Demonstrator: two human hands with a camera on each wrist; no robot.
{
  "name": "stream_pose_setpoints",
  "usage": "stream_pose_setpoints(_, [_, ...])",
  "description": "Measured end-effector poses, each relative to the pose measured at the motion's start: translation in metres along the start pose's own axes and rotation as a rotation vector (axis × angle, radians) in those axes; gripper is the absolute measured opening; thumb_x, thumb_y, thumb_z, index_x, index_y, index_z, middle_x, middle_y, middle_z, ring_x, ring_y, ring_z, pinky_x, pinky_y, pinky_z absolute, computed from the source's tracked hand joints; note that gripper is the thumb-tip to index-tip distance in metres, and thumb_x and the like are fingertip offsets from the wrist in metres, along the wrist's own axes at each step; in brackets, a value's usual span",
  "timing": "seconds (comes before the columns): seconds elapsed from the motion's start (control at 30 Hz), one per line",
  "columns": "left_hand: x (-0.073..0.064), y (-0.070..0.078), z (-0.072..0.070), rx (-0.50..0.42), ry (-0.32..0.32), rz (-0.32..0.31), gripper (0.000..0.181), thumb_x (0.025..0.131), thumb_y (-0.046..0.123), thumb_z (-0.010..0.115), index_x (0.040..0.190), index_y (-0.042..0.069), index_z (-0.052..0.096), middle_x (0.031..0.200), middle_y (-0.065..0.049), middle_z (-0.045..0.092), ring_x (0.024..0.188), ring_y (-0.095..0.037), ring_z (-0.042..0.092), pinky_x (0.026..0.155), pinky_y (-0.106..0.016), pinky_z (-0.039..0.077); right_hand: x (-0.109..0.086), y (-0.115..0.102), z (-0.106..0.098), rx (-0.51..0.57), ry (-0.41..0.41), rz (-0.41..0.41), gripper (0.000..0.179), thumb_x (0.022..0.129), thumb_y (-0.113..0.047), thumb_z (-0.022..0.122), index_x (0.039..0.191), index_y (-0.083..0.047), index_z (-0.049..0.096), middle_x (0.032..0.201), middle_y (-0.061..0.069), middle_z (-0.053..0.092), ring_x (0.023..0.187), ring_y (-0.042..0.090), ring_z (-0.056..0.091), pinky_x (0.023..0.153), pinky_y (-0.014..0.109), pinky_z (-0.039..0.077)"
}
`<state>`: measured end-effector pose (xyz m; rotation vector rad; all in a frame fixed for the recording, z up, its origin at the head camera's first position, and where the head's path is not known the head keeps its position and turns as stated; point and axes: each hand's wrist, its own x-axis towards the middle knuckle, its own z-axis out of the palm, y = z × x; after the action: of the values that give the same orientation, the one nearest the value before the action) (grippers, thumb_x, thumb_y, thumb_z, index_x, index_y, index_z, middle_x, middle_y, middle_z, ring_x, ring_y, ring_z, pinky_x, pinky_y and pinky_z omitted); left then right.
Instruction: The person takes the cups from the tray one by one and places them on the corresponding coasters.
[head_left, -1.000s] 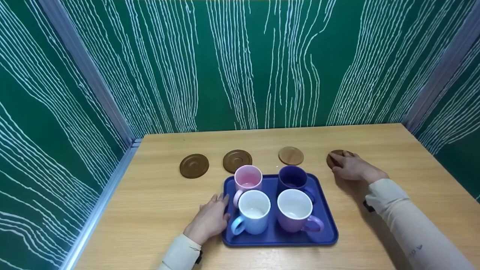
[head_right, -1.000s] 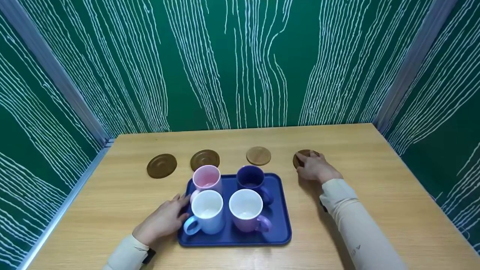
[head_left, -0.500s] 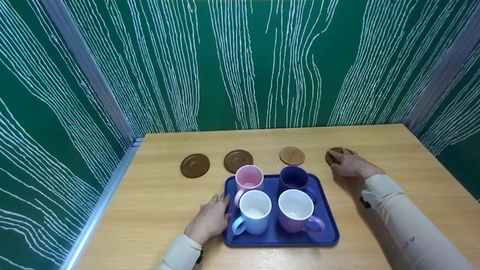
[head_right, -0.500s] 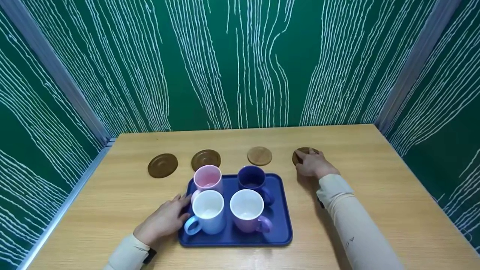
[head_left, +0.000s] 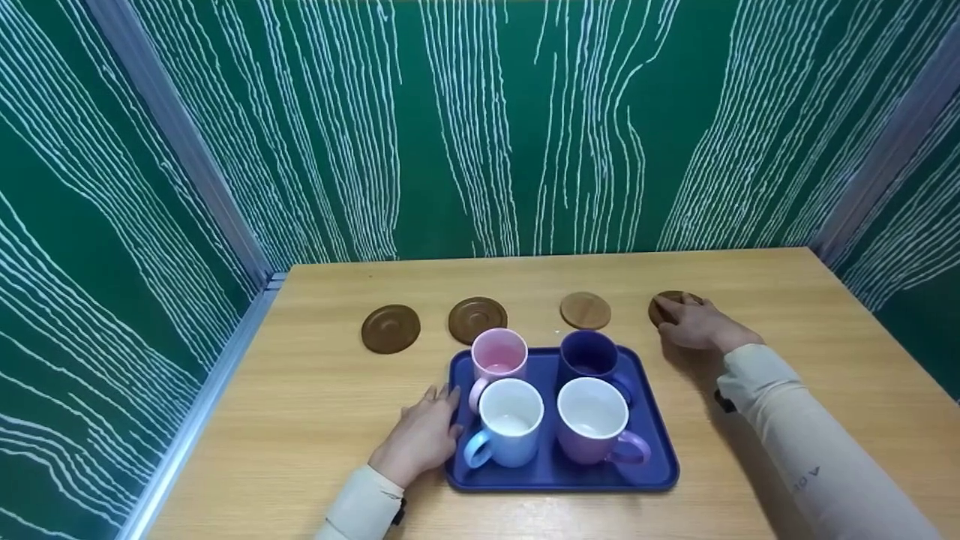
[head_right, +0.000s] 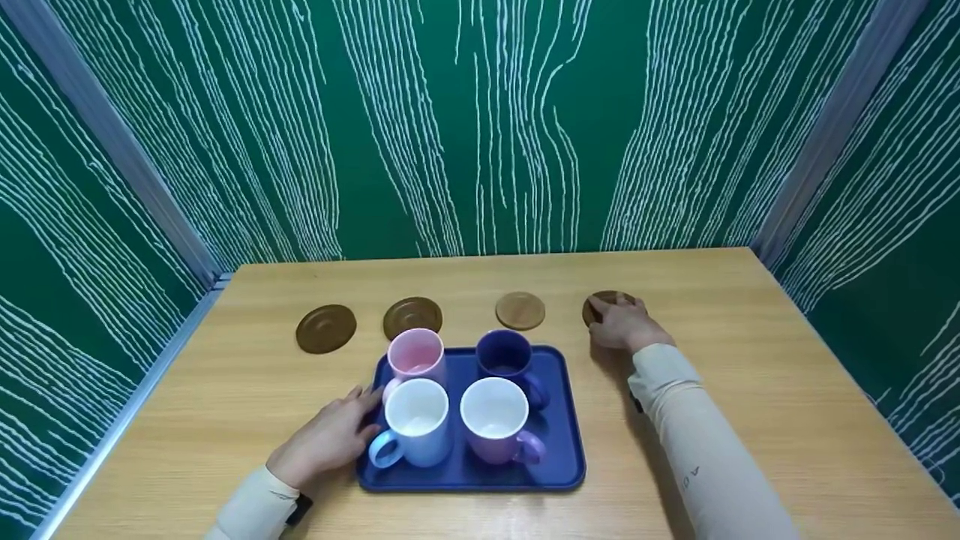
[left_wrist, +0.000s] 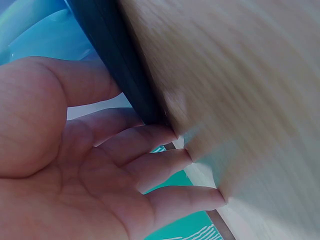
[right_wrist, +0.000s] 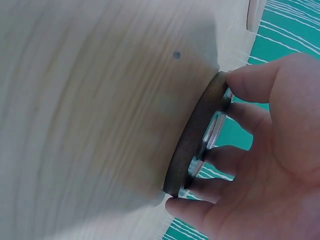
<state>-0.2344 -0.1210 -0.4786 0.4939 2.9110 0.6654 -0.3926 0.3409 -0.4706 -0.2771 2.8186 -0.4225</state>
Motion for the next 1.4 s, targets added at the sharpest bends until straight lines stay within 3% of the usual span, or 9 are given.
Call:
stream_pose_setpoints(0.53, [0.000, 0.002, 0.002, 0.003, -0.003, -0.001, 0.056, 0.098, 0.013, 0.065, 0.149, -0.007, 0.050, 0.155, -0.029, 0.045, 0.146, -0.051, 0.037, 0.104, -0.082, 0.032, -0.003, -0.001, -0.003, -0.012, 0.001, 0.007, 0.068, 0.106, -0.033, 0.041, 0.163, -0.002, 0.022, 0.158, 0.048, 0.012, 0.143, 0.069, 0.012, 0.113, 0.078, 0.021])
stream_pose_setpoints(0.8, [0.002, 0.002, 0.003, 0.009, -0.007, 0.003, 0.055, 0.098, 0.013, 0.064, 0.148, -0.007, 0.051, 0.155, -0.028, 0.046, 0.146, -0.051, 0.038, 0.102, -0.082, 0.033, -0.013, 0.002, -0.011, -0.027, 0.082, -0.022, 0.070, 0.105, -0.034, 0.048, 0.159, 0.005, 0.028, 0.152, 0.047, 0.030, 0.140, 0.069, 0.023, 0.114, 0.075, 0.024])
stream_pose_setpoints(1.03, [0.001, 0.001, 0.003, -0.002, -0.003, -0.009, 0.056, 0.098, 0.013, 0.065, 0.148, -0.006, 0.051, 0.155, -0.027, 0.046, 0.146, -0.051, 0.038, 0.102, -0.083, 0.032, -0.027, -0.004, -0.030, 0.010, 0.153, 0.032, 0.069, 0.105, -0.034, 0.047, 0.160, 0.004, 0.028, 0.155, 0.047, 0.025, 0.140, 0.070, 0.022, 0.114, 0.076, 0.022])
stream_pose_setpoints(1.4, [0.000, 0.000, 0.000, -0.009, -0.003, -0.013, 0.056, 0.098, 0.013, 0.065, 0.149, -0.006, 0.050, 0.156, -0.028, 0.045, 0.147, -0.051, 0.037, 0.103, -0.083, 0.031, -0.056, -0.023, -0.040, 0.010, 0.245, -0.033, 0.067, 0.105, -0.033, 0.048, 0.158, 0.004, 0.032, 0.155, 0.043, 0.029, 0.142, 0.062, 0.028, 0.116, 0.072, 0.024])
